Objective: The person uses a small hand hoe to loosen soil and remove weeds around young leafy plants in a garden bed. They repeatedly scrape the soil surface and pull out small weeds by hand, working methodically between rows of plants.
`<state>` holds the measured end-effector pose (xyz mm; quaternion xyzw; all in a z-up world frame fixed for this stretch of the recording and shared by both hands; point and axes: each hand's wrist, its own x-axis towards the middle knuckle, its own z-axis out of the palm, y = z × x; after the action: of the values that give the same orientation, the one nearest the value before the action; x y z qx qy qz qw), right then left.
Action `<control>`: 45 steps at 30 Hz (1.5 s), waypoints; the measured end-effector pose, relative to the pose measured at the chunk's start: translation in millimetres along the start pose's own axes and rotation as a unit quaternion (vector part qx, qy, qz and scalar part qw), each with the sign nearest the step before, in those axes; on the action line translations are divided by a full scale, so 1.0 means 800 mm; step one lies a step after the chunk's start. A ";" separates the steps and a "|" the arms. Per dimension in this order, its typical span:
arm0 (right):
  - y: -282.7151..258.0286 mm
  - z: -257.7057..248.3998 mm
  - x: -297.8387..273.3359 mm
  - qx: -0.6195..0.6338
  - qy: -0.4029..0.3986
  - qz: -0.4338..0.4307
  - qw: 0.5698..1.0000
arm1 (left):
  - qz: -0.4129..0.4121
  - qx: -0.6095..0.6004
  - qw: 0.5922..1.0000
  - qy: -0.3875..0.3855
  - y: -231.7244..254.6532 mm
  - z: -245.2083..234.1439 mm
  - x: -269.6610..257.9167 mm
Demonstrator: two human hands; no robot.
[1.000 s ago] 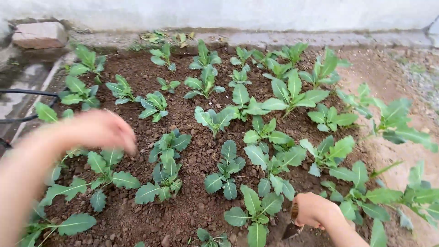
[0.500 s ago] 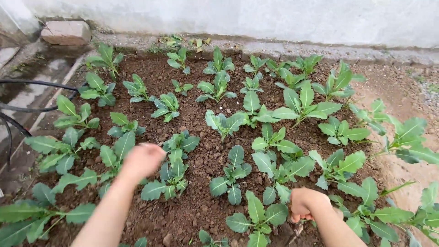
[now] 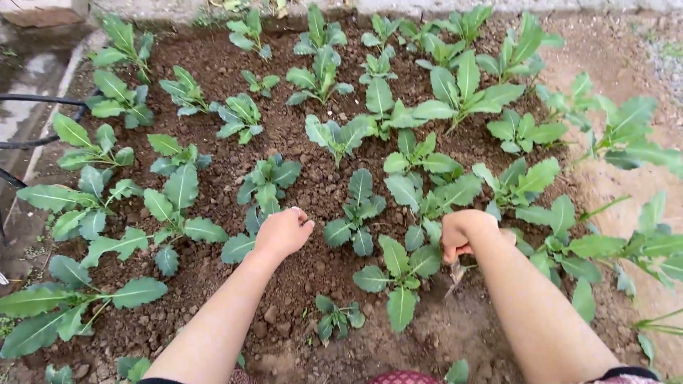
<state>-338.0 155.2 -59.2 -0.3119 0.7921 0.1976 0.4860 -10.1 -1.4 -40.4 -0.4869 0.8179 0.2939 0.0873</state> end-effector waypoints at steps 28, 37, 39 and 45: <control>0.059 0.006 0.045 0.082 0.017 -0.012 0.996 | 0.010 -0.018 1.000 -0.018 -0.005 0.016 0.007; 0.078 0.011 0.072 0.098 0.017 -0.013 0.995 | 0.003 -0.020 1.000 -0.018 -0.008 0.020 0.010; 0.081 0.011 0.083 0.104 0.020 -0.014 0.994 | 0.000 -0.016 1.000 -0.019 -0.006 0.018 0.009; 0.077 0.011 0.077 0.093 0.016 -0.015 0.995 | -0.005 -0.011 1.000 -0.027 -0.009 0.019 0.009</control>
<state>-395.5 186.9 -117.9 -0.2801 0.8099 0.1112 0.5033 -10.0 -0.4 -58.3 -0.4838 0.8096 0.3152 0.1050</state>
